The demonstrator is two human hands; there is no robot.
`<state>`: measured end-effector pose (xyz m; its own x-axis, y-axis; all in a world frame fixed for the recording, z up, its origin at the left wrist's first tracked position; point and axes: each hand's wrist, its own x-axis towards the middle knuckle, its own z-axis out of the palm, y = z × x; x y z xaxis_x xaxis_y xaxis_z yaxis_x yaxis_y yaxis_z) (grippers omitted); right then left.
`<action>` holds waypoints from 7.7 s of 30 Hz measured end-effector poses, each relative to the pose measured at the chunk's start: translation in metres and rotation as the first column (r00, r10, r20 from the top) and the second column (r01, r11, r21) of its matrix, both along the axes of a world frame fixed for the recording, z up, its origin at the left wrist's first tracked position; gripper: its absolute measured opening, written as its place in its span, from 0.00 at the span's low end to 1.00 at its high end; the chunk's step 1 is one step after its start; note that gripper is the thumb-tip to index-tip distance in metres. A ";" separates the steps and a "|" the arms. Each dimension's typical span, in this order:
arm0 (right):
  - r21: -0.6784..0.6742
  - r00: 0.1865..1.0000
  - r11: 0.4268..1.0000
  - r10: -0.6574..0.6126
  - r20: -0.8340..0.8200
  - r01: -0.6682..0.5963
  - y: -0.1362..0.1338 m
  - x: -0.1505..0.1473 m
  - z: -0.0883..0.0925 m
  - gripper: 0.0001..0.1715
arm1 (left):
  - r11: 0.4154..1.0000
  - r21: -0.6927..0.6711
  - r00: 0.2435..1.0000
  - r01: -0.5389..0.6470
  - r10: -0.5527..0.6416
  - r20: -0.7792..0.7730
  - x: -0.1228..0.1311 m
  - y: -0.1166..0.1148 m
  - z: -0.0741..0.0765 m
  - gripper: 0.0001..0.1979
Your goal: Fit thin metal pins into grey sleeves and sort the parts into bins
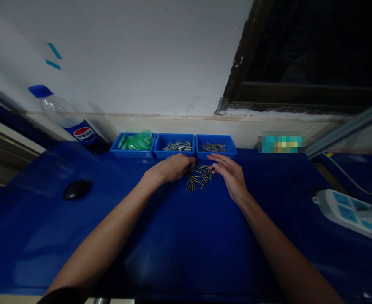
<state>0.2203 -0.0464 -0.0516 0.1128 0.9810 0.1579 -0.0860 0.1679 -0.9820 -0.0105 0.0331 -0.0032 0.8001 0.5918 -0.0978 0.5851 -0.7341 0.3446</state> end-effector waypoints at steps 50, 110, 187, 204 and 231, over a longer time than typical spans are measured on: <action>0.001 0.999 1.000 -0.023 -0.040 0.023 -0.003 -0.003 0.007 0.17 | 1.000 0.024 1.000 -0.014 0.014 -0.012 0.003 0.000 -0.003 0.12; -0.024 0.993 0.995 -0.096 -0.072 0.094 0.000 0.001 0.004 0.20 | 0.997 0.073 0.994 -0.007 -0.001 0.112 0.005 -0.008 -0.004 0.17; -0.003 0.984 0.989 -0.148 -0.102 0.148 0.000 0.003 0.011 0.17 | 0.998 0.026 0.985 0.054 -0.057 0.160 0.013 -0.012 -0.003 0.20; -0.044 0.990 0.994 -0.103 -0.094 0.100 -0.002 0.002 0.013 0.12 | 0.992 0.127 0.995 -0.008 -0.004 0.100 0.016 -0.013 -0.004 0.12; -0.081 0.996 0.995 0.049 -0.075 -0.055 -0.003 -0.002 0.007 0.12 | 0.991 -0.115 0.793 -0.063 0.120 0.597 0.017 -0.024 0.032 0.05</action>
